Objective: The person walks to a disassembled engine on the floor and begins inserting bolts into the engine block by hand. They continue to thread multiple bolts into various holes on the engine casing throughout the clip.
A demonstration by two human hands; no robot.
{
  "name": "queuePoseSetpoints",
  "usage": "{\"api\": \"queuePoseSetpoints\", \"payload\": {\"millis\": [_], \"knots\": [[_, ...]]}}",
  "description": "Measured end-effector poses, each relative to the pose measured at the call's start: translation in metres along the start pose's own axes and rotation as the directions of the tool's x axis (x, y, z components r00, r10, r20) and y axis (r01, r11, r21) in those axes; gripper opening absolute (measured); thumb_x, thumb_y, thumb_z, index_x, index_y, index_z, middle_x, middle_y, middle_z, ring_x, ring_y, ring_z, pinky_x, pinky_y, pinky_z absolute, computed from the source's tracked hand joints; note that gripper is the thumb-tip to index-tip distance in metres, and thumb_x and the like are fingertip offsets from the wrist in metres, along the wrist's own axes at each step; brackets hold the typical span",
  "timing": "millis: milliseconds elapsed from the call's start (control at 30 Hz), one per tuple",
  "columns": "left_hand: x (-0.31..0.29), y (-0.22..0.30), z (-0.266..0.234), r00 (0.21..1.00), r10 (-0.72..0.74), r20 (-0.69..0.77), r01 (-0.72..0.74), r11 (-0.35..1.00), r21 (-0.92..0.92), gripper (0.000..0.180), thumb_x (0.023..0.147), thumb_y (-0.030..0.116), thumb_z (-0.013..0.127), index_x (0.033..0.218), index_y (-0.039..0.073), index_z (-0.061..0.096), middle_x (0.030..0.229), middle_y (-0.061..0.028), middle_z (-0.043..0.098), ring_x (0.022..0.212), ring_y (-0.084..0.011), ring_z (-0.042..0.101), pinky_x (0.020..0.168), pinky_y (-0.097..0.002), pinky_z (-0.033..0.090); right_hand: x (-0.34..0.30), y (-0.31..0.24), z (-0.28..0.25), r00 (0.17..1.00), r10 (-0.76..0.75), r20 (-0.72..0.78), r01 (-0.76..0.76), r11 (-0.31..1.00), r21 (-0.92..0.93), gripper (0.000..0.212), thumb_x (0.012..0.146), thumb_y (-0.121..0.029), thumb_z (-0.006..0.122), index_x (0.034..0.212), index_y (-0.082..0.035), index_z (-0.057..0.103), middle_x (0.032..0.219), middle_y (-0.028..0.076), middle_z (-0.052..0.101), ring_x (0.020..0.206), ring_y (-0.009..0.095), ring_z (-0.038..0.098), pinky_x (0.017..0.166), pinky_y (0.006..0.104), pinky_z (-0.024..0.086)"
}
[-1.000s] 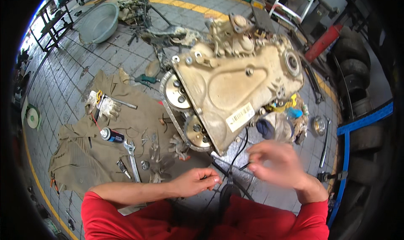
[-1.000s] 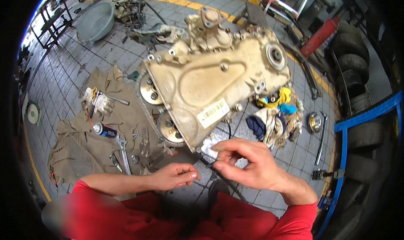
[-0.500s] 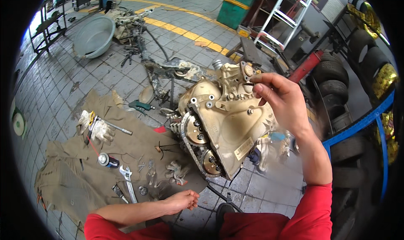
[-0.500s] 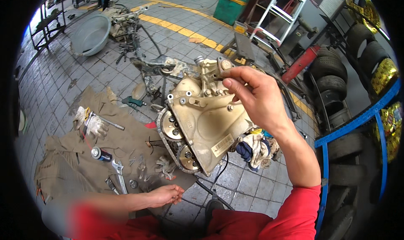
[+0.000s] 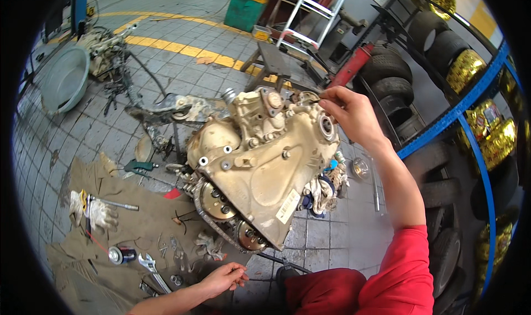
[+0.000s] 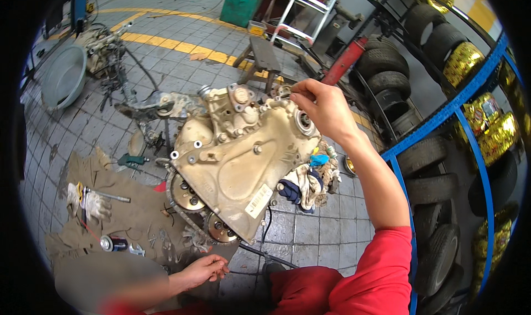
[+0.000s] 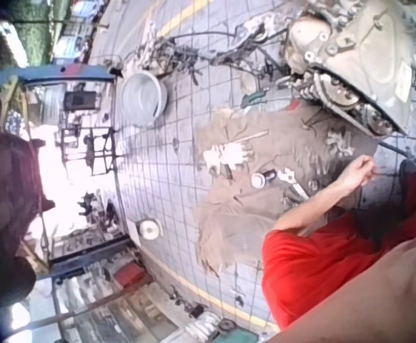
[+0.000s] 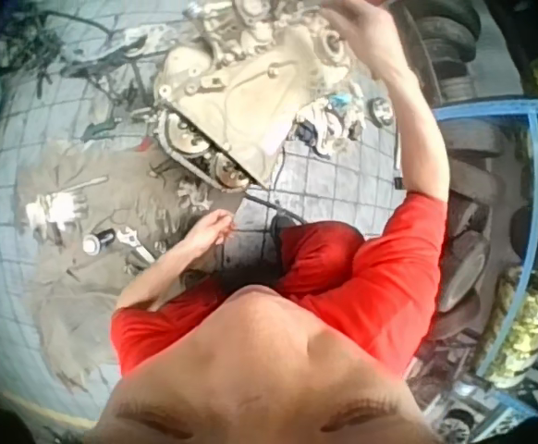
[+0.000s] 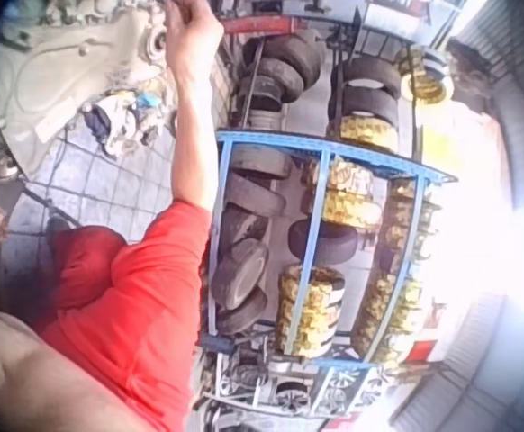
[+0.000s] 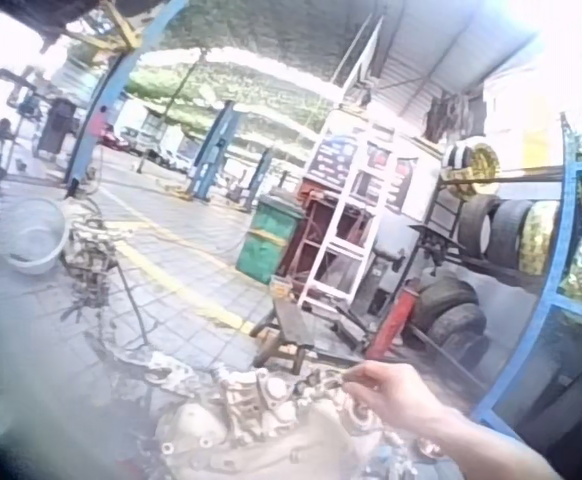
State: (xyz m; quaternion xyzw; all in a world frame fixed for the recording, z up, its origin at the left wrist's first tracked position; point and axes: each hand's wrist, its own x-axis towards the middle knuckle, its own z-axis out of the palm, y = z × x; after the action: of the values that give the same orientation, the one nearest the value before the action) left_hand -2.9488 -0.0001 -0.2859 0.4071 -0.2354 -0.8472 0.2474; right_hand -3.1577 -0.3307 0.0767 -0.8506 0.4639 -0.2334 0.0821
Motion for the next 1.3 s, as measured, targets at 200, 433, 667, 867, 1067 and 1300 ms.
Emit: {"api": "queuePoseSetpoints", "payload": {"millis": [200, 433, 667, 867, 1067, 1300], "knots": [[0.003, -0.001, 0.000, 0.996, -0.084, -0.004, 0.083, 0.995, -0.056, 0.025, 0.115, 0.021, 0.051, 0.130, 0.003, 0.060, 0.108, -0.0068, 0.067, 0.085, -0.0118, 0.058, 0.067, -0.0242, 0.043, 0.026, 0.014, 0.013, 0.987, -0.128, 0.095, 0.137, 0.987, -0.088, 0.022, 0.097, -0.016, 0.077, 0.114, -0.001, 0.075, 0.097, 0.015, 0.077, 0.089, 0.024, 0.075, 0.082, 0.0366, 0.058], [0.012, -0.001, -0.003, 0.992, -0.125, 0.009, 0.125, 0.991, -0.051, 0.024, 0.114, 0.023, 0.054, 0.127, 0.004, 0.062, 0.106, -0.0045, 0.066, 0.084, -0.0098, 0.056, 0.066, -0.0232, 0.042, 0.049, 0.028, 0.040, 0.952, -0.221, 0.212, 0.253, 0.958, -0.135, 0.019, 0.093, -0.016, 0.078, 0.105, -0.002, 0.077, 0.096, 0.018, 0.075, 0.092, 0.037, 0.072, 0.083, 0.0431, 0.056], [0.012, 0.003, 0.000, 0.994, -0.105, -0.019, 0.104, 0.993, -0.053, 0.022, 0.113, 0.024, 0.055, 0.123, 0.006, 0.065, 0.102, -0.0024, 0.068, 0.083, -0.0097, 0.058, 0.067, -0.0241, 0.042, 0.057, 0.034, 0.045, 0.927, -0.217, 0.307, 0.298, 0.922, -0.249, 0.021, 0.093, -0.020, 0.078, 0.106, -0.003, 0.078, 0.096, 0.016, 0.076, 0.091, 0.035, 0.073, 0.082, 0.0429, 0.057], [0.001, -0.012, 0.000, 0.999, -0.042, -0.011, 0.037, 0.957, -0.287, 0.033, 0.116, 0.033, 0.048, 0.128, 0.005, 0.061, 0.115, -0.0098, 0.070, 0.100, -0.0212, 0.070, 0.074, -0.0337, 0.053, 0.042, -0.009, -0.005, 0.987, -0.156, 0.043, 0.162, 0.961, -0.224, 0.034, 0.104, -0.030, 0.070, 0.118, 0.000, 0.078, 0.109, 0.017, 0.079, 0.095, 0.024, 0.075, 0.087, 0.0382, 0.058], [-0.008, 0.018, 0.020, 0.992, 0.015, 0.123, 0.058, 0.822, -0.567, 0.057, 0.112, 0.042, 0.037, 0.142, -0.003, 0.055, 0.140, -0.0205, 0.066, 0.131, -0.0339, 0.064, 0.114, -0.0466, 0.051, -0.101, -0.022, -0.002, 0.525, -0.406, 0.748, 0.010, 0.882, 0.471, 0.032, 0.098, -0.032, 0.079, 0.107, -0.001, 0.077, 0.088, 0.009, 0.075, 0.075, 0.019, 0.072, 0.062, 0.0330, 0.055], [-0.042, 0.037, 0.051, 0.979, 0.144, 0.144, -0.009, 0.737, -0.676, 0.069, 0.111, 0.047, 0.036, 0.156, -0.004, 0.045, 0.155, -0.0210, 0.054, 0.145, -0.0330, 0.051, 0.124, -0.0493, 0.041, -0.235, -0.054, 0.101, 0.487, -0.330, 0.809, -0.001, 0.926, 0.378, 0.026, 0.098, -0.030, 0.074, 0.105, -0.006, 0.071, 0.098, 0.014, 0.072, 0.091, 0.037, 0.072, 0.075, 0.0472, 0.059]]}}
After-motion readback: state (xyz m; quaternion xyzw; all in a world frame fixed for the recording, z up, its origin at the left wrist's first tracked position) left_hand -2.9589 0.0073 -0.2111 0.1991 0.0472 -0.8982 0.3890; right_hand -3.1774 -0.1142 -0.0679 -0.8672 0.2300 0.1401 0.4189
